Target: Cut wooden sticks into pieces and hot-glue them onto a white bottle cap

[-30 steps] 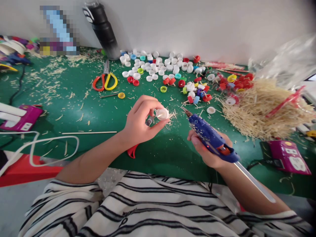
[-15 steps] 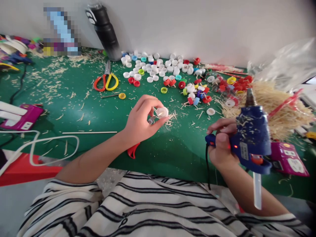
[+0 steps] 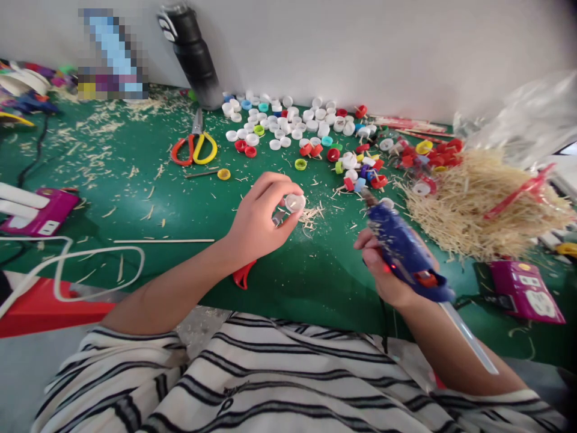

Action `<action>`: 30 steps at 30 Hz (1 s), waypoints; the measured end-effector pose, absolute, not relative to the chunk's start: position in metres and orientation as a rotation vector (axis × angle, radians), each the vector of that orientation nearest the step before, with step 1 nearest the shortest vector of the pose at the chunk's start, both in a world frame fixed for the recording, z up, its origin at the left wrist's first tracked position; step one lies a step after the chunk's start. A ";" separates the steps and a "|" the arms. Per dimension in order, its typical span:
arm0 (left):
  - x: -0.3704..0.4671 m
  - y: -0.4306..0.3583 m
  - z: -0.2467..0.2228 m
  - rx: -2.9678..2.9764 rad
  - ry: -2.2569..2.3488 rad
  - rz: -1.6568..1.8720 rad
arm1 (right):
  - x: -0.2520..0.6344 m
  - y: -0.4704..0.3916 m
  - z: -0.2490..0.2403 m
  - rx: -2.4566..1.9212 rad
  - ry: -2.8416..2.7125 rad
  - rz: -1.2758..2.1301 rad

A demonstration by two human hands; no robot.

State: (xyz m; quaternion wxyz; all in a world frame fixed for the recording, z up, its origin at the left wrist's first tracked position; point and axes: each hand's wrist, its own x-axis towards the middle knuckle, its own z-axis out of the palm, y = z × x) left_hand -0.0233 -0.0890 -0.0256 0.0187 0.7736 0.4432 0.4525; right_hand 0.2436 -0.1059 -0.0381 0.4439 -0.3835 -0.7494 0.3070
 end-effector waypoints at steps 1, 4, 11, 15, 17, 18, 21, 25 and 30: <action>-0.023 -0.090 -0.025 2.399 1.382 1.405 | 0.241 -0.107 -0.035 -0.933 -1.883 0.792; -0.023 -0.091 -0.025 2.393 1.404 1.394 | 0.235 -0.108 -0.030 -0.953 -1.980 0.823; -0.023 -0.091 -0.029 2.414 1.352 1.341 | 0.230 -0.103 -0.029 -1.034 -2.123 0.801; -0.022 -0.091 -0.029 2.453 1.323 1.322 | 0.229 -0.103 -0.028 -1.061 -2.176 0.750; -0.022 -0.091 -0.029 2.476 1.302 1.322 | 0.228 -0.102 -0.028 -1.077 -2.192 0.733; -0.022 -0.091 -0.029 2.485 1.292 1.322 | 0.227 -0.102 -0.028 -1.080 -2.200 0.726; -0.021 -0.091 -0.030 2.505 1.259 1.310 | 0.227 -0.102 -0.028 -1.076 -2.222 0.710; -0.021 -0.091 -0.031 2.535 1.222 1.292 | 0.227 -0.102 -0.029 -1.094 -2.232 0.712; -0.021 -0.091 -0.031 2.545 1.233 1.253 | 0.228 -0.103 -0.029 -1.122 -2.235 0.724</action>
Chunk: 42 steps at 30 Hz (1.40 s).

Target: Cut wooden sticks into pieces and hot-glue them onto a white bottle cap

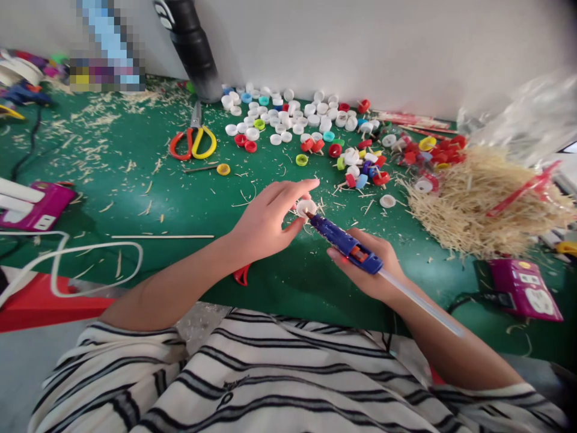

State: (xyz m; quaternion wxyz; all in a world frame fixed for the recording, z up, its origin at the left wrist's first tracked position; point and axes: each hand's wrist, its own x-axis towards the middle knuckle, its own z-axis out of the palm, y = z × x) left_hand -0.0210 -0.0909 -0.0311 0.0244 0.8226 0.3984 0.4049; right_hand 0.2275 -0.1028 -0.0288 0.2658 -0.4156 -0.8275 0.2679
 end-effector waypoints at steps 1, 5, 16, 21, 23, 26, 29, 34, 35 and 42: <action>-0.021 -0.091 -0.031 2.544 1.240 1.242 | 0.227 -0.103 -0.028 -1.123 -2.236 0.724; -0.022 -0.091 -0.031 2.541 1.226 1.254 | 0.227 -0.103 -0.026 -1.114 -2.235 0.719; -0.022 -0.090 -0.031 2.540 1.208 1.277 | 0.228 -0.105 -0.024 -1.158 -2.224 0.705; -0.021 -0.090 -0.031 2.561 1.196 1.278 | 0.229 -0.104 -0.024 -1.174 -2.239 0.678; -0.022 -0.090 -0.030 2.564 1.200 1.264 | 0.229 -0.104 -0.023 -1.176 -2.246 0.678; -0.022 -0.090 -0.030 2.562 1.206 1.246 | 0.229 -0.104 -0.022 -1.160 -2.256 0.673; -0.022 -0.090 -0.030 2.566 1.197 1.251 | 0.230 -0.104 -0.022 -1.156 -2.262 0.656; -0.021 -0.090 -0.031 2.555 1.193 1.260 | 0.230 -0.104 -0.021 -1.168 -2.262 0.632; -0.021 -0.090 -0.031 2.548 1.197 1.258 | 0.230 -0.105 -0.021 -1.165 -2.263 0.625; -0.022 -0.090 -0.031 2.553 1.183 1.249 | 0.229 -0.104 -0.021 -1.138 -2.256 0.577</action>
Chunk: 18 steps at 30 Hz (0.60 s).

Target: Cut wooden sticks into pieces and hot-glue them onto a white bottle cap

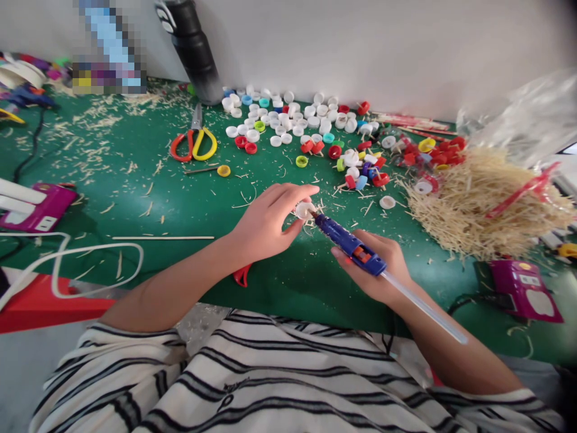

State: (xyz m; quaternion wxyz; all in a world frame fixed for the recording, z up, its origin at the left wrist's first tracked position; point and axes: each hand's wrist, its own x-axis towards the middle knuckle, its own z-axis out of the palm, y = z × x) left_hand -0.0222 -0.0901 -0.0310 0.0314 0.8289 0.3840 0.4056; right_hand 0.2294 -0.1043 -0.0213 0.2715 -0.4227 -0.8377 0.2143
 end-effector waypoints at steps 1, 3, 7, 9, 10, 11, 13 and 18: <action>-0.022 -0.090 -0.031 2.555 1.180 1.249 | 0.230 -0.104 -0.022 -1.134 -2.252 0.570; -0.022 -0.090 -0.032 2.558 1.176 1.240 | 0.230 -0.104 -0.022 -1.129 -2.247 0.564; -0.021 -0.091 -0.031 2.560 1.183 1.216 | 0.230 -0.104 -0.022 -1.120 -2.249 0.557; -0.021 -0.092 -0.031 2.566 1.177 1.216 | 0.230 -0.104 -0.022 -1.106 -2.247 0.550; -0.021 -0.092 -0.031 2.569 1.173 1.217 | 0.230 -0.104 -0.022 -1.102 -2.245 0.545; -0.021 -0.091 -0.031 2.572 1.169 1.216 | 0.230 -0.104 -0.023 -1.097 -2.240 0.540; -0.021 -0.091 -0.032 2.571 1.170 1.213 | 0.231 -0.103 -0.024 -1.082 -2.230 0.527; -0.023 -0.089 -0.033 2.533 1.191 1.195 | 0.233 -0.101 -0.027 -0.976 -2.221 0.507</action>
